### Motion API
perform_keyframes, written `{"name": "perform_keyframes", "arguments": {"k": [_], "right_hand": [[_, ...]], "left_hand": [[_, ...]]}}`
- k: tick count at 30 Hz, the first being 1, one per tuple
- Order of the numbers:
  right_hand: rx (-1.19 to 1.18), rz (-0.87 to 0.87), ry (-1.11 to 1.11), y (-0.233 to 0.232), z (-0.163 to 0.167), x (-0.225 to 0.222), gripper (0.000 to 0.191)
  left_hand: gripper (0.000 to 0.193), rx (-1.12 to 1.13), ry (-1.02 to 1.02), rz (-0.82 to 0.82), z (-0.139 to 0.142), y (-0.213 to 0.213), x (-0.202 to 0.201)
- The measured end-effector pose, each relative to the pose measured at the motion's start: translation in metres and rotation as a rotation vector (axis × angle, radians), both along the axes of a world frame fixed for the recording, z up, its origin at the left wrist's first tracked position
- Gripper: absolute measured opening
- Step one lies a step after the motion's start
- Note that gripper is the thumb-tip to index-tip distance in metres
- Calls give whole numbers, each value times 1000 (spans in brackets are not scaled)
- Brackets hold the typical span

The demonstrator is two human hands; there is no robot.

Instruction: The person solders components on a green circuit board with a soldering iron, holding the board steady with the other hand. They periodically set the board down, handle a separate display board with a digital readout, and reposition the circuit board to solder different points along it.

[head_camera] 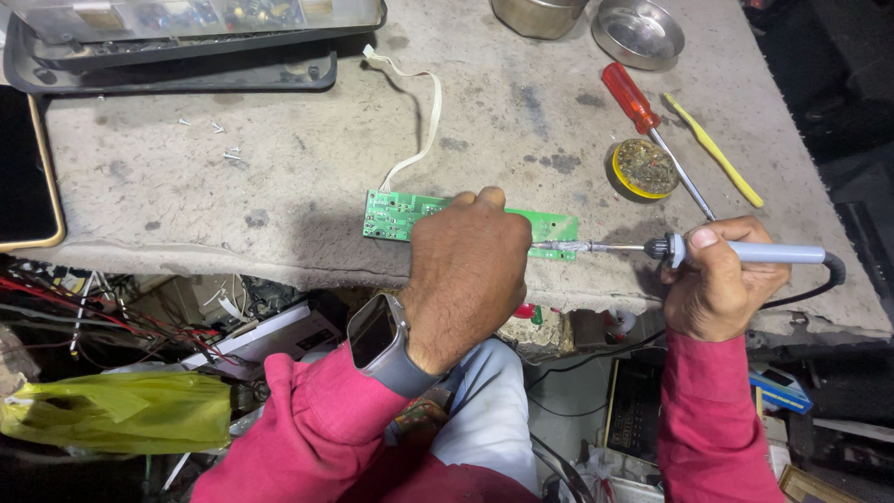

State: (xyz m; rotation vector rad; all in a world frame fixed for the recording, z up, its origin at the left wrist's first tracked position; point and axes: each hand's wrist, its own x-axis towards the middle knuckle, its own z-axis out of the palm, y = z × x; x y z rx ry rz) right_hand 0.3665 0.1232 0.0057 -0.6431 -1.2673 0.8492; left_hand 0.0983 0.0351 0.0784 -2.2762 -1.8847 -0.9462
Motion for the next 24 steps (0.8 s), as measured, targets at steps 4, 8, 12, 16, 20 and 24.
{"name": "perform_keyframes", "arguments": {"k": [4,8,12,16,20,24], "right_hand": [[-3,-2,1,0,-2,2,18],[-24,13,73,0,-3,5,15],[-31,11,153,3,-2,8,16],[-21,-3,109,3,-3,6,17],[-14,-14,71,2,-3,3,16],[-27,-18,58,1,-2,1,16]], "left_hand": [[4,2,-34,-30,-1,1,-4],[9,-8,-97,-74,-3,0,-10],[12,-2,-115,-87,-2,-1,-11],[8,3,-86,-61,-2,1,-9],[5,8,-36,-29,-2,3,-5],[9,-9,10,-15,-1,4,-4]]}}
